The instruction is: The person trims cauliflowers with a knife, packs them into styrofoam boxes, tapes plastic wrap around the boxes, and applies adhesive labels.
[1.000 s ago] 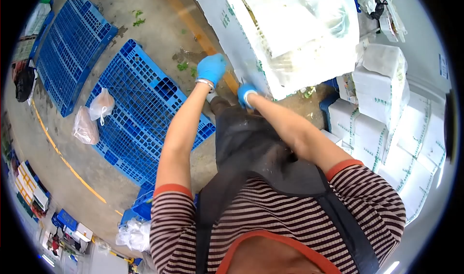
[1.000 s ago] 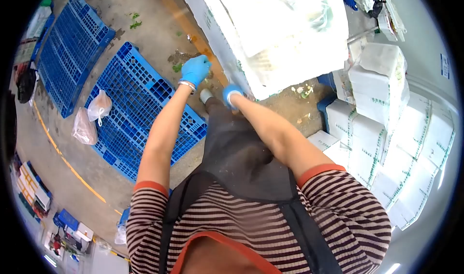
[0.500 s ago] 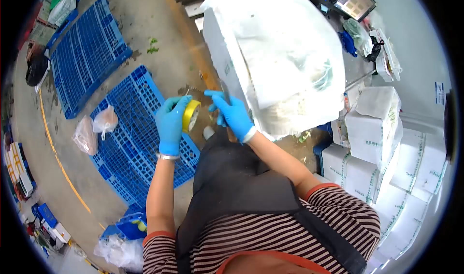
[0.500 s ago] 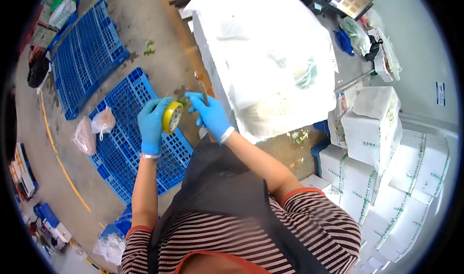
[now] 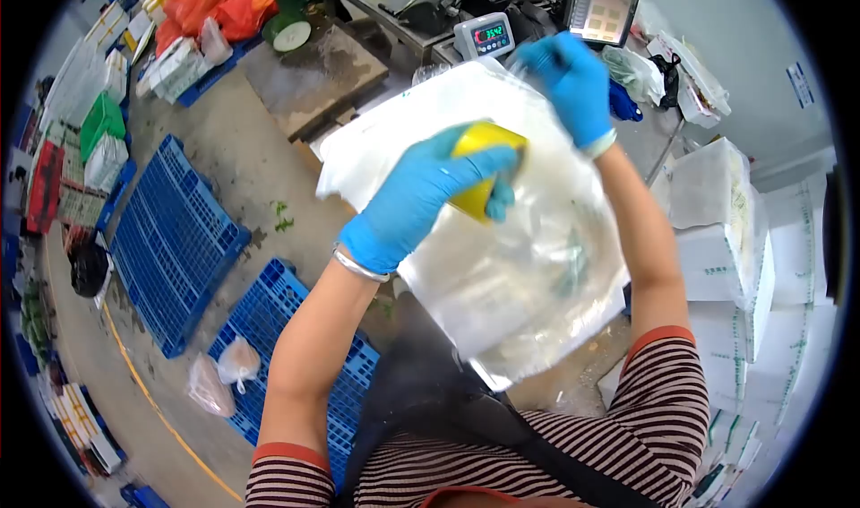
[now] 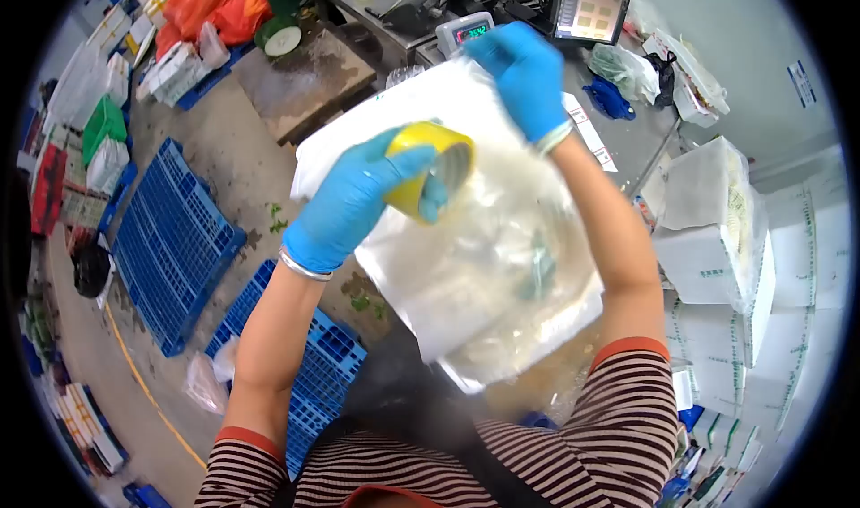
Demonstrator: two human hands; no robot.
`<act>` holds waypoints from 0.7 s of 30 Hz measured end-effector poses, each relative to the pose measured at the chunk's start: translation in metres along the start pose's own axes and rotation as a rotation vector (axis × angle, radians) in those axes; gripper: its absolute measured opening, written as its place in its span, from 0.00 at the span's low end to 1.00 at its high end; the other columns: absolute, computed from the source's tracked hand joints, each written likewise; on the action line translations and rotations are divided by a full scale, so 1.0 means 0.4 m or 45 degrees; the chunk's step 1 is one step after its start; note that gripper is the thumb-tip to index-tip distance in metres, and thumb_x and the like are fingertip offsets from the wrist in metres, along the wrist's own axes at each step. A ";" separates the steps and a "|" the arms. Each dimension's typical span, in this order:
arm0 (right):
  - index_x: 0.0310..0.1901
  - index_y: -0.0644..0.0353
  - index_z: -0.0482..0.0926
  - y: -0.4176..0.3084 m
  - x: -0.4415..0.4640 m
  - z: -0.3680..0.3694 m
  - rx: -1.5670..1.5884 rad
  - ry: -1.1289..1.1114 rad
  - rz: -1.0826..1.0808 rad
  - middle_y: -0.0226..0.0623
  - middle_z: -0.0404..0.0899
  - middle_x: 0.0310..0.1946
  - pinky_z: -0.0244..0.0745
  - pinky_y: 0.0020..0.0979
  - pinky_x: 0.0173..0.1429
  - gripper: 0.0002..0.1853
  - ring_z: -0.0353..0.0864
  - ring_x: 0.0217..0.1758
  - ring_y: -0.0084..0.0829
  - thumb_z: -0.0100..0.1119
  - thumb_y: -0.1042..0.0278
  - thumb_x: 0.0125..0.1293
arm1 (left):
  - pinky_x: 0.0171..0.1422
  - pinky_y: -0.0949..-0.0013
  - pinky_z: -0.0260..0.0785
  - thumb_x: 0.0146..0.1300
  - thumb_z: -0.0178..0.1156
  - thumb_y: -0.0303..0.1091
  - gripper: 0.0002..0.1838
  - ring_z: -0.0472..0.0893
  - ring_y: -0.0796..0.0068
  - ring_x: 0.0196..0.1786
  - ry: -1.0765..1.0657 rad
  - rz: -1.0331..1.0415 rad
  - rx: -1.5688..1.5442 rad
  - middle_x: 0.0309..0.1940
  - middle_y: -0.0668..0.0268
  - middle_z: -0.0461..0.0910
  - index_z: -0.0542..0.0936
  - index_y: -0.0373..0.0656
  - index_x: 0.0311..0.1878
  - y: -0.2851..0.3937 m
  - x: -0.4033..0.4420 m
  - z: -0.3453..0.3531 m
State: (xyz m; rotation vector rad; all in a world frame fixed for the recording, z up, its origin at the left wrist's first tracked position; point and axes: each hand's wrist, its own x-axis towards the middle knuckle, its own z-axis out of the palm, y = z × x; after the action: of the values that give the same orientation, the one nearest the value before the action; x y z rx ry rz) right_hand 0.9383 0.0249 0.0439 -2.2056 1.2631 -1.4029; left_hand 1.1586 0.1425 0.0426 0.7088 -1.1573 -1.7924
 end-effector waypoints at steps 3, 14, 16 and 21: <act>0.42 0.58 0.85 0.389 0.153 -0.085 -0.332 0.265 0.498 0.43 0.84 0.37 0.77 0.34 0.44 0.11 0.83 0.35 0.36 0.63 0.63 0.63 | 0.43 0.73 0.74 0.69 0.59 0.41 0.18 0.81 0.76 0.33 -0.198 -0.330 0.038 0.31 0.63 0.82 0.80 0.32 0.47 0.043 0.101 -0.051; 0.42 0.56 0.86 1.324 -0.244 0.018 -1.129 -0.734 0.436 0.48 0.84 0.45 0.74 0.43 0.57 0.18 0.82 0.49 0.50 0.57 0.51 0.62 | 0.47 0.72 0.75 0.68 0.62 0.43 0.21 0.84 0.72 0.35 -0.143 -0.672 -0.076 0.34 0.59 0.85 0.78 0.32 0.49 0.020 0.209 -0.186; 0.43 0.56 0.86 1.331 -0.279 -0.019 -1.211 -0.846 0.448 0.49 0.84 0.45 0.73 0.43 0.58 0.19 0.81 0.49 0.51 0.57 0.51 0.62 | 0.47 0.71 0.75 0.66 0.64 0.44 0.21 0.84 0.72 0.35 -0.180 -0.725 -0.033 0.35 0.59 0.85 0.78 0.33 0.50 0.034 0.170 -0.190; 0.44 0.52 0.86 0.835 -0.005 -0.154 -0.751 -1.014 1.188 0.34 0.82 0.29 0.74 0.34 0.30 0.14 0.78 0.25 0.32 0.59 0.53 0.64 | 0.45 0.69 0.75 0.61 0.69 0.44 0.23 0.84 0.73 0.37 -0.411 -0.471 0.652 0.37 0.62 0.85 0.78 0.37 0.52 0.091 -0.100 -0.359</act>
State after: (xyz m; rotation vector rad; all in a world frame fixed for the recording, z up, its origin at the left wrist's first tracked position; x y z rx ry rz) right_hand 0.7073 -0.1589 -0.1241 -1.6557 2.0345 0.2008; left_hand 1.3064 0.1102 0.0178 1.0038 -1.8375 -1.9786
